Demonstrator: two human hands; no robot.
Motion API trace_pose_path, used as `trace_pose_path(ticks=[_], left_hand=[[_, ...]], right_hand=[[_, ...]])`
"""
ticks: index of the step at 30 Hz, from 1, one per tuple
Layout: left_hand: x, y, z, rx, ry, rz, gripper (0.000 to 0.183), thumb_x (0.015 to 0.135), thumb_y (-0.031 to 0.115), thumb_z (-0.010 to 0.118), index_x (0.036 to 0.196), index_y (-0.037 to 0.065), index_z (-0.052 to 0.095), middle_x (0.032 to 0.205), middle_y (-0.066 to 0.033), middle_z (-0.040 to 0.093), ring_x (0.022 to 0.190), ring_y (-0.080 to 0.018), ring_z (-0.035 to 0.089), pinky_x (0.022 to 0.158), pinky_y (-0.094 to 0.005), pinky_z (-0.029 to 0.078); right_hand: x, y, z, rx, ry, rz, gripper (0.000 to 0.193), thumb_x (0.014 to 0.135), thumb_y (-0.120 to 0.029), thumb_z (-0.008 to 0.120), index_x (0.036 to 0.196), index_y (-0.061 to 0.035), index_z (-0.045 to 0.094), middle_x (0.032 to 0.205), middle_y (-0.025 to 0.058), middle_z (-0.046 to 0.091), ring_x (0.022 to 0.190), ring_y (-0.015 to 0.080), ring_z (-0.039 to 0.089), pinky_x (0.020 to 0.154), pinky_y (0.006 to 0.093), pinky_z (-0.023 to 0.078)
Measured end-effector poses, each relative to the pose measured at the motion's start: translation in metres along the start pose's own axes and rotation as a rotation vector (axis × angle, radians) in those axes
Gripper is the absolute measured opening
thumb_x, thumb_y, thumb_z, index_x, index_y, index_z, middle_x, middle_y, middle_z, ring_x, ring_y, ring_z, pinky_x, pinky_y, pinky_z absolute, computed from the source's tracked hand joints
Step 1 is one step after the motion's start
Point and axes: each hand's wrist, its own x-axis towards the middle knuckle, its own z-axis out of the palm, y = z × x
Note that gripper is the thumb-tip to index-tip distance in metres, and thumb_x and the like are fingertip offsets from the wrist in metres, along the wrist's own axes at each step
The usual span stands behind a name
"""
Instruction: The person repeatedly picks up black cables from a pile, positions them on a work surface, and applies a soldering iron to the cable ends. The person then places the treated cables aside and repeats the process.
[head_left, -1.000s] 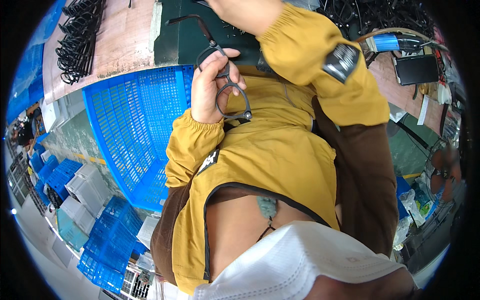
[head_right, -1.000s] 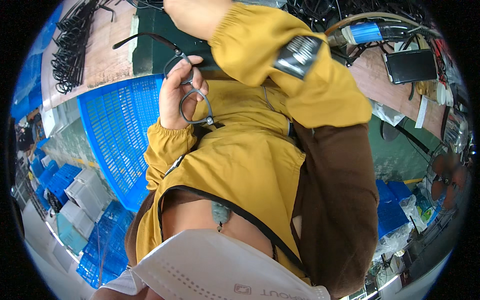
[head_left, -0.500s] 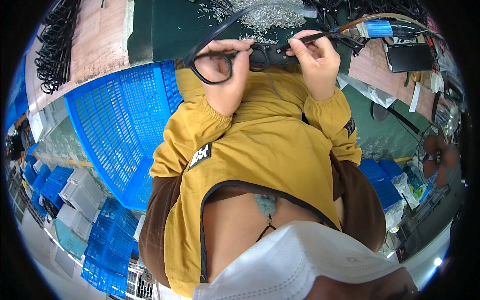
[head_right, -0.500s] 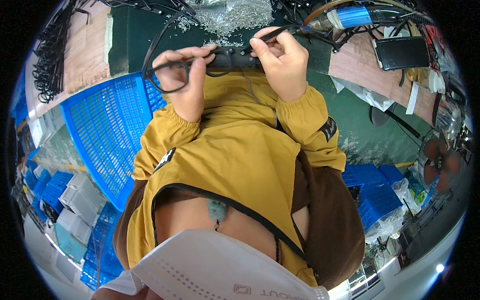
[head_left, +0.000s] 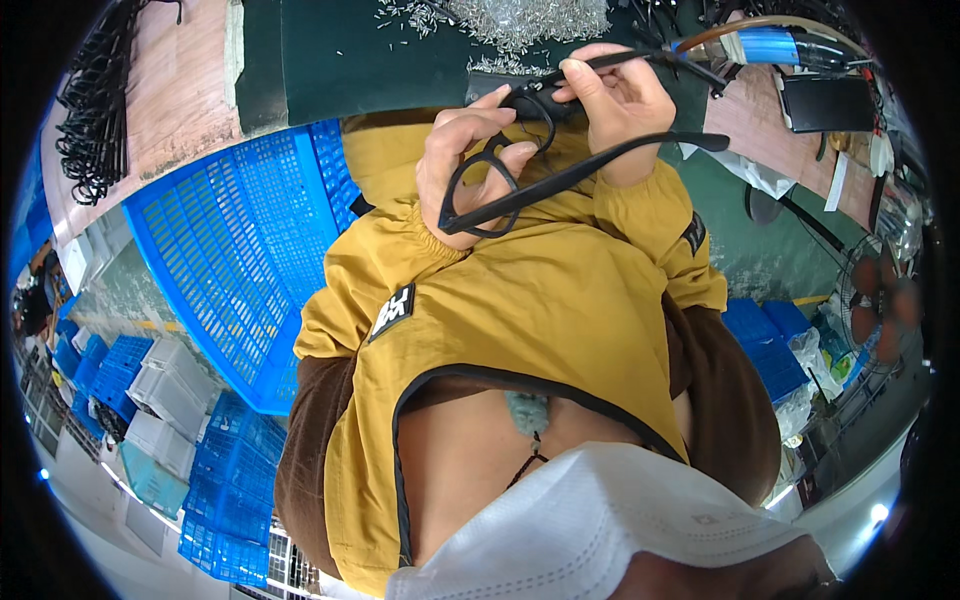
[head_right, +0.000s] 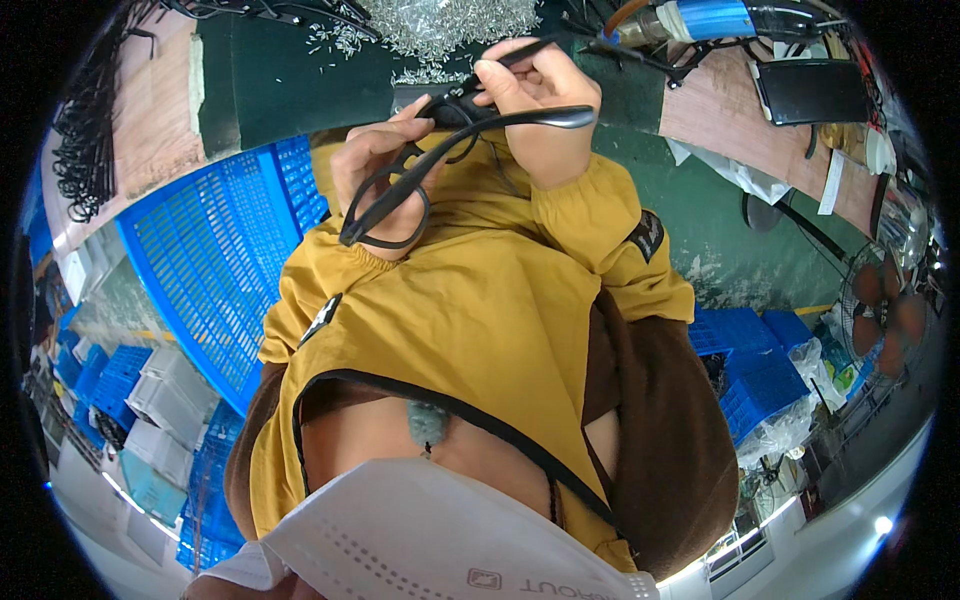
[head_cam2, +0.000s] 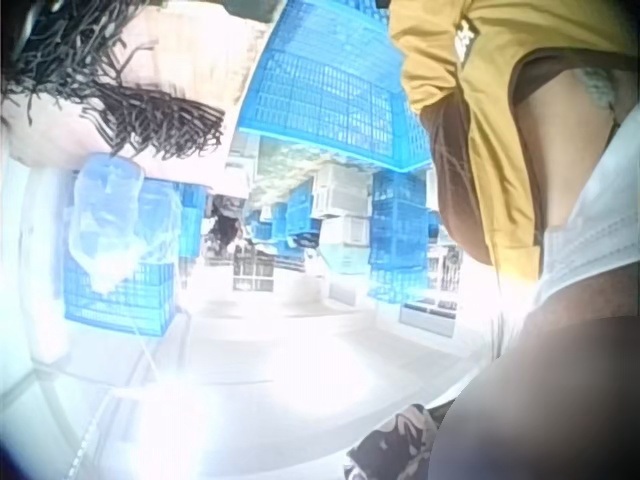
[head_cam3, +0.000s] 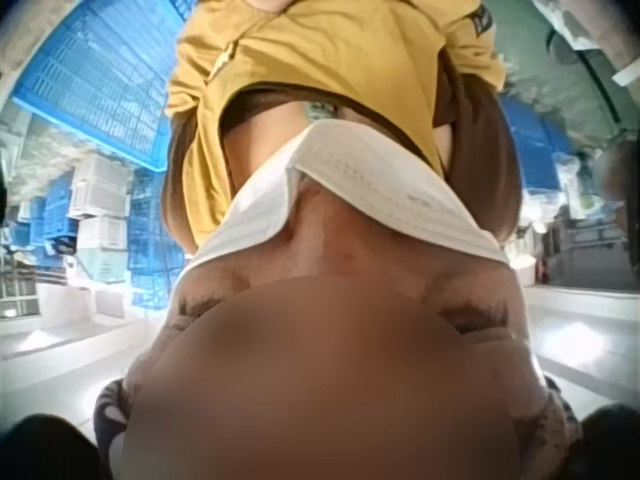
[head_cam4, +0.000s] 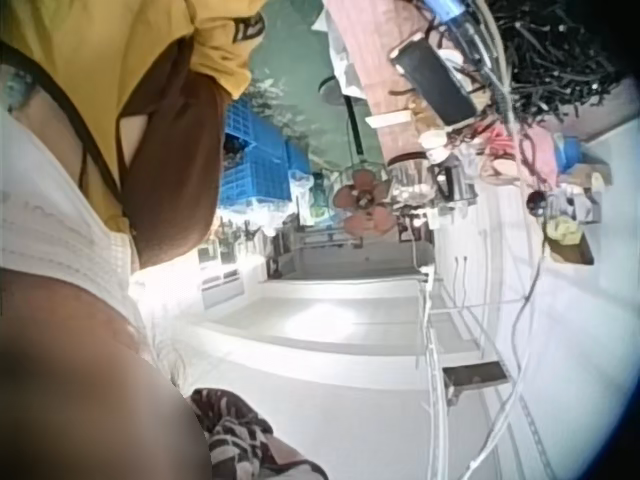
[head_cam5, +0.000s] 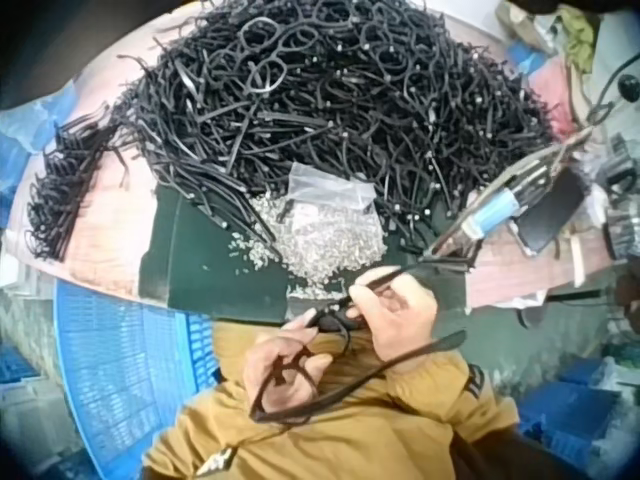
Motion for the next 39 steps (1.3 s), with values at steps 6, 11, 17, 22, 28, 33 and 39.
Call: trace_pose_path(ticks=[6, 11, 17, 22, 28, 33, 39], left_hand=[[-0.003, -0.006, 0.001, -0.124, 0.072, -0.013, 0.046, 0.084, -0.001, 0.082, 0.118, 0.0, 0.049, 0.109, -0.021, 0.067, 0.111, -0.0371, 0.069, 0.103, -0.0518, 0.055], [0.006, 0.006, 0.003, -0.085, 0.074, 0.007, 0.041, 0.084, -0.002, 0.081, 0.115, 0.0, 0.055, 0.108, -0.0203, 0.069, 0.115, -0.0389, 0.07, 0.095, -0.043, 0.059], [0.018, 0.032, 0.001, -0.12, 0.062, -0.426, 0.032, 0.098, -0.01, 0.057, 0.129, -0.002, 0.057, 0.131, -0.0179, 0.064, 0.117, -0.0266, 0.067, 0.1, -0.0349, 0.054], [0.022, 0.036, 0.004, 0.324, -0.272, -0.044, 0.041, 0.084, -0.014, 0.06, 0.124, -0.003, 0.063, 0.138, -0.0309, 0.06, 0.099, -0.0349, 0.073, 0.081, -0.036, 0.06], [0.02, 0.036, 0.003, 0.353, -0.31, -0.038, 0.047, 0.08, -0.016, 0.061, 0.125, -0.003, 0.063, 0.14, -0.0308, 0.059, 0.103, -0.0384, 0.072, 0.084, -0.0376, 0.06], [0.019, 0.036, 0.004, 0.315, -0.31, -0.051, 0.045, 0.081, -0.014, 0.066, 0.124, -0.001, 0.064, 0.141, -0.0293, 0.058, 0.11, -0.0406, 0.069, 0.088, -0.0386, 0.059], [0.018, 0.032, 0.007, 0.29, -0.324, -0.065, 0.043, 0.081, -0.013, 0.068, 0.122, 0.0, 0.066, 0.142, -0.0265, 0.059, 0.111, -0.0399, 0.069, 0.088, -0.0391, 0.06]], right_hand=[[0.003, -0.001, 0.003, -0.006, 0.032, -0.006, 0.013, 0.094, -0.001, 0.073, 0.104, 0.005, 0.069, 0.09, 0.0077, 0.07, 0.074, 0.0125, 0.07, 0.066, 0.0233, 0.059], [-0.001, -0.002, 0.005, -0.255, -0.02, -0.076, 0.008, 0.094, 0.0, 0.071, 0.101, 0.0036, 0.071, 0.092, 0.0058, 0.072, 0.077, 0.0097, 0.07, 0.068, 0.0226, 0.058], [0.001, -0.005, -0.034, -0.39, -0.269, -0.44, 0.013, 0.086, 0.003, 0.078, 0.098, -0.0011, 0.076, 0.091, 0.0098, 0.071, 0.081, 0.0176, 0.067, 0.069, 0.0281, 0.053], [0.008, -0.01, -0.092, -0.942, -0.607, -0.508, 0.037, 0.075, -0.005, 0.078, 0.111, -0.0126, 0.078, 0.103, 0.004, 0.068, 0.102, 0.0279, 0.063, 0.091, 0.0398, 0.049], [0.061, -0.032, -0.105, -0.738, 0.447, -0.632, 0.027, 0.107, -0.016, 0.049, 0.115, 0.006, 0.062, 0.114, 0.0136, 0.064, 0.1, 0.022, 0.059, 0.092, 0.036, 0.049], [0.116, -0.022, -0.081, 0.621, 0.249, -0.328, 0.03, 0.1, -0.033, 0.062, 0.122, -0.013, 0.057, 0.089, 0.0044, 0.059, 0.072, 0.0165, 0.055, 0.066, 0.0306, 0.05], [0.122, -0.012, -0.057, 0.77, -0.368, -0.224, 0.043, 0.104, -0.048, 0.054, 0.125, -0.011, 0.058, 0.082, 0.0017, 0.049, 0.057, 0.0115, 0.044, 0.045, 0.0247, 0.034]])
